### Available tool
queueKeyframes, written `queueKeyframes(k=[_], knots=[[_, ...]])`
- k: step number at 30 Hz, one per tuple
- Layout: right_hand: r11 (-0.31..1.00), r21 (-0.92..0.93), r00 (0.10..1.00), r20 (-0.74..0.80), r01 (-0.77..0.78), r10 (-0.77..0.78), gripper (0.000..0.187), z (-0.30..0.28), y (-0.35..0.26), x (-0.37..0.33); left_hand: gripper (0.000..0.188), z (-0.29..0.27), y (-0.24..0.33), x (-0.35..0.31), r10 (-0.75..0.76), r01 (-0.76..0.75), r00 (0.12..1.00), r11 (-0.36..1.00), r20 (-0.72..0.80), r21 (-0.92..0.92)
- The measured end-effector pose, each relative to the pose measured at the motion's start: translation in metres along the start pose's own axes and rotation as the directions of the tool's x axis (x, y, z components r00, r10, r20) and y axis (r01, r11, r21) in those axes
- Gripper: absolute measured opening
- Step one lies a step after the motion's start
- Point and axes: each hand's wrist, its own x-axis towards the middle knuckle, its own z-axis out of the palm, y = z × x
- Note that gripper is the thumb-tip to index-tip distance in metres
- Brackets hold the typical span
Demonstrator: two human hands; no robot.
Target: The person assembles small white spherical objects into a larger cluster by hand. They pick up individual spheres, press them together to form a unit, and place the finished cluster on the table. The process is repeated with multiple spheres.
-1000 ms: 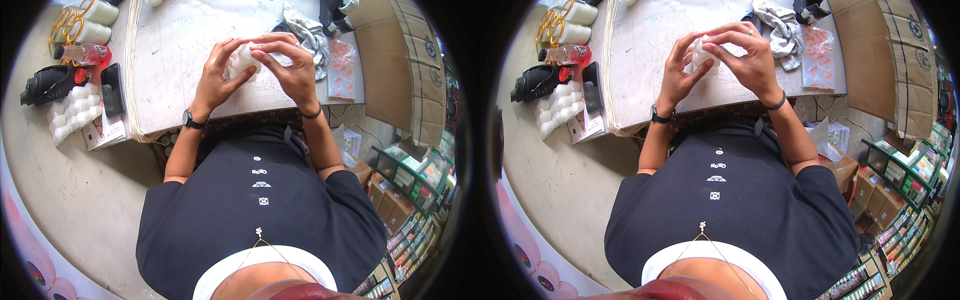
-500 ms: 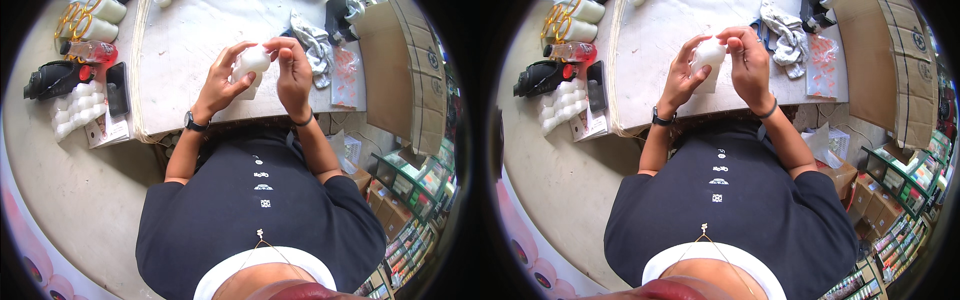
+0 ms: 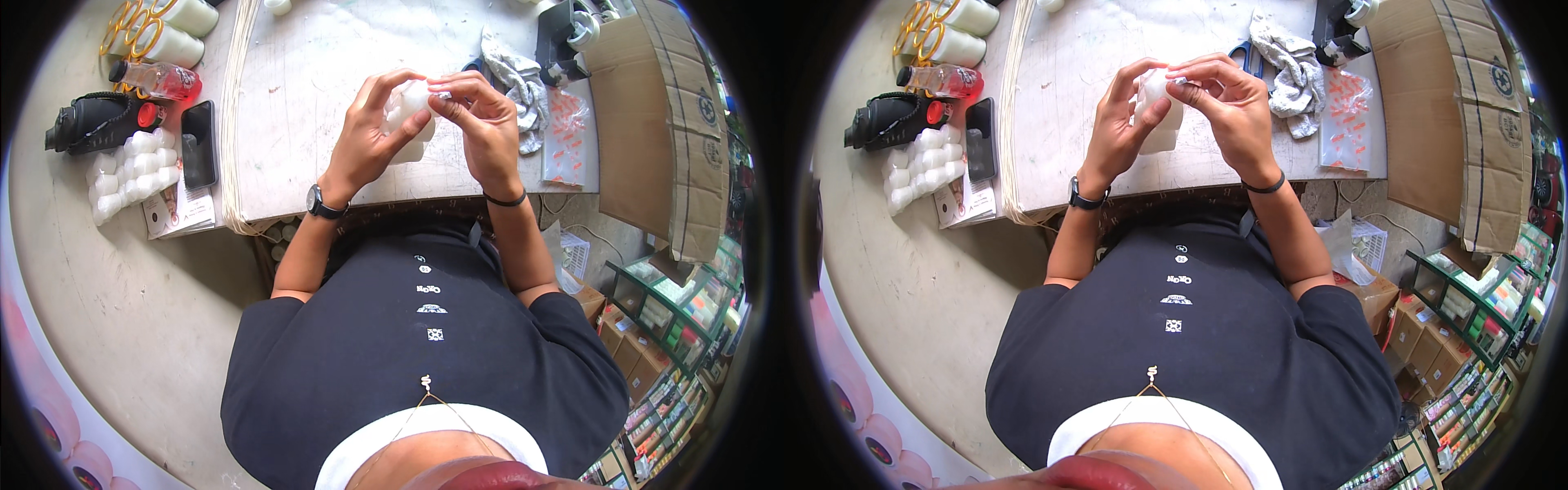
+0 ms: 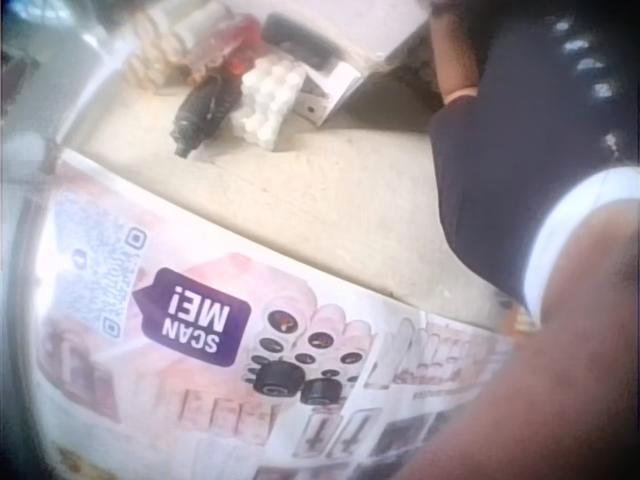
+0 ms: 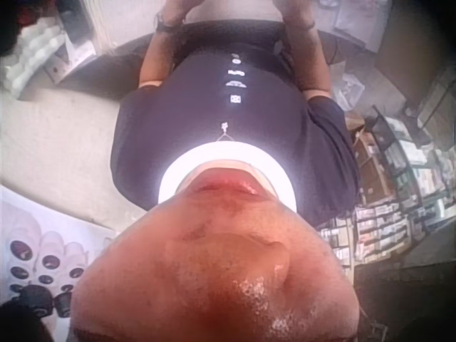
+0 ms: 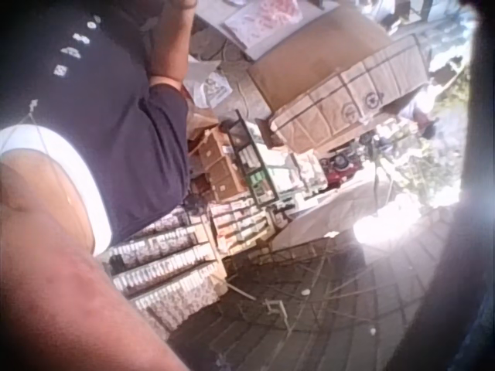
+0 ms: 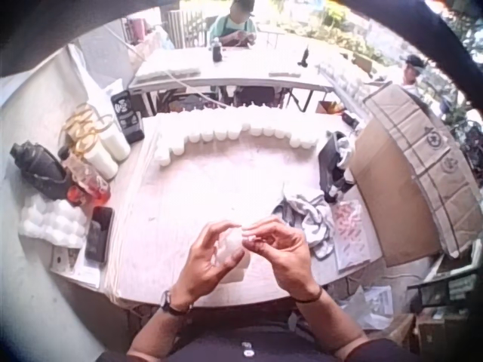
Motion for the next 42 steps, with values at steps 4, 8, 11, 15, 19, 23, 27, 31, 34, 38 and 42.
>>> queueKeyframes(k=[4,8,11,15,19,23,27,31,34,38,42], knots=[[0.993,0.004,0.993,-0.007,0.116,-0.116,0.016,0.005,0.003,-0.003,0.051,0.004,0.004,0.001,0.016,-0.017,0.999,1.0,-0.042,-0.006],[0.95,-0.134,0.96,0.061,0.281,-0.275,0.019,0.004,0.003,-0.002,0.049,0.003,0.013,0.0,-0.002,0.001,0.999,1.0,-0.036,-0.022],[0.926,-0.209,0.949,0.067,0.315,-0.307,0.019,0.004,0.003,-0.002,0.049,0.0,0.019,-0.001,-0.027,0.027,0.999,1.0,-0.028,0.005],[0.801,-0.482,0.931,0.111,0.356,-0.347,0.022,0.011,-0.023,0.005,0.051,-0.006,0.028,0.002,-0.016,0.019,1.0,0.99,-0.026,0.141],[0.641,-0.569,0.855,0.285,0.514,-0.433,0.022,-0.002,-0.034,0.013,0.054,-0.006,0.035,0.002,0.018,-0.018,1.0,0.977,0.002,0.211],[0.68,-0.563,0.871,0.171,0.47,-0.46,0.022,-0.002,-0.032,0.004,0.054,-0.001,0.042,0.004,-0.017,0.015,0.999,0.999,0.047,0.028],[0.484,-0.705,0.808,0.217,0.518,-0.547,0.026,0.007,-0.039,-0.003,0.052,0.002,0.046,0.002,-0.043,0.043,0.998,0.999,0.043,0.006],[0.356,-0.779,0.791,0.275,0.516,-0.546,0.027,0.013,-0.037,-0.01,0.054,0.004,0.035,-0.002,-0.111,0.112,0.994,0.987,0.014,-0.118],[0.35,-0.778,0.781,0.27,0.522,-0.563,0.027,0.005,-0.014,-0.009,0.054,0.002,0.011,0.002,-0.081,0.081,0.993,0.997,0.086,-0.002],[0.418,-0.693,0.789,0.375,0.587,-0.487,0.028,0.019,-0.027,0.003,0.055,-0.013,0.026,-0.003,-0.154,0.178,0.979,0.964,0.13,-0.197],[0.448,-0.555,0.712,0.506,0.701,-0.487,0.047,0.022,-0.034,0.02,0.058,-0.023,0.038,0.002,-0.146,0.178,0.983,0.912,0.113,-0.37]])
